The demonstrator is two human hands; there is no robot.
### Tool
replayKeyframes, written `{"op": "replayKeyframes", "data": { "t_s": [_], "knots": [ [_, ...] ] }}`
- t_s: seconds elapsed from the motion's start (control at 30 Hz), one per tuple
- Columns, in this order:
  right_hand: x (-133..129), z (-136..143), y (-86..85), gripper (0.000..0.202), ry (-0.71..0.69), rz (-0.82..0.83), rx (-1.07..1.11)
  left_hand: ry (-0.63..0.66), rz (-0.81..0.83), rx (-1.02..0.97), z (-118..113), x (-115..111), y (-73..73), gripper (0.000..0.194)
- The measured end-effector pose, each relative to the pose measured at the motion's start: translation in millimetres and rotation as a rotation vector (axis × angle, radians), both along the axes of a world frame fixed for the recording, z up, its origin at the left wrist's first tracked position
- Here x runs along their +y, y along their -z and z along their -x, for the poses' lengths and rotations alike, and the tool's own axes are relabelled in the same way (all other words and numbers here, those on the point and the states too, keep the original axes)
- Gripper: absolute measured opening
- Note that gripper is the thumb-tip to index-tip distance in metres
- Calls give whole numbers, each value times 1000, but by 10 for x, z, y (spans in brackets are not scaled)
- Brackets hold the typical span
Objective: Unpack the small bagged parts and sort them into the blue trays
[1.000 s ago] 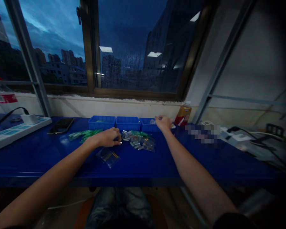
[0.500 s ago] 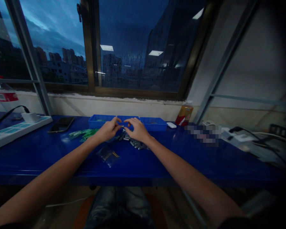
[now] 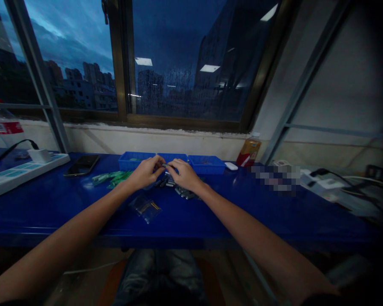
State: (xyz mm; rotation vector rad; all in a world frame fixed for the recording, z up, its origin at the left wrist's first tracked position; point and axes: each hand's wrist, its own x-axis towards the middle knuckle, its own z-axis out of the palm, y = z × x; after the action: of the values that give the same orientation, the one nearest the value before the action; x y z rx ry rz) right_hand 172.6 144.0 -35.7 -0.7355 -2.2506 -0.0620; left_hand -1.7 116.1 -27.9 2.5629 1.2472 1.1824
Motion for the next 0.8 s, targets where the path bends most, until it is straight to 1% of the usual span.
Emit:
{"op": "replayKeyframes", "data": {
  "t_s": [0.1, 0.2, 0.3, 0.37, 0.5, 0.57, 0.67, 0.73, 0.8],
  "knots": [
    [-32, 10, -3, 18, -20, 25, 41, -34, -15, -7, -8, -8, -11, 15],
    [-51, 12, -7, 22, -16, 20, 90, -73, -11, 3, -18, -36, -36, 19],
    [-44, 8, -5, 15, -1, 6, 97, -113, 7, 44, -23, -62, -55, 25],
    [-28, 6, 0, 13, -2, 0, 89, -114, 19, 41, -23, -64, -54, 26],
    [9, 9, 12, 16, -10, -12, 90, -38, 2, -21, -12, -32, -26, 25],
    [19, 12, 14, 19, -14, -13, 79, -19, -27, -17, -7, -11, -11, 24],
    [16, 16, 14, 23, -9, 3, 75, -46, -56, 0, -6, 5, 0, 18],
    [3, 15, 13, 17, -8, 20, 100, -78, -61, 20, -10, 2, -5, 19],
    [-15, 13, 9, 19, -20, 25, 124, -110, -53, 56, -18, -8, -16, 21]
  ]
}}
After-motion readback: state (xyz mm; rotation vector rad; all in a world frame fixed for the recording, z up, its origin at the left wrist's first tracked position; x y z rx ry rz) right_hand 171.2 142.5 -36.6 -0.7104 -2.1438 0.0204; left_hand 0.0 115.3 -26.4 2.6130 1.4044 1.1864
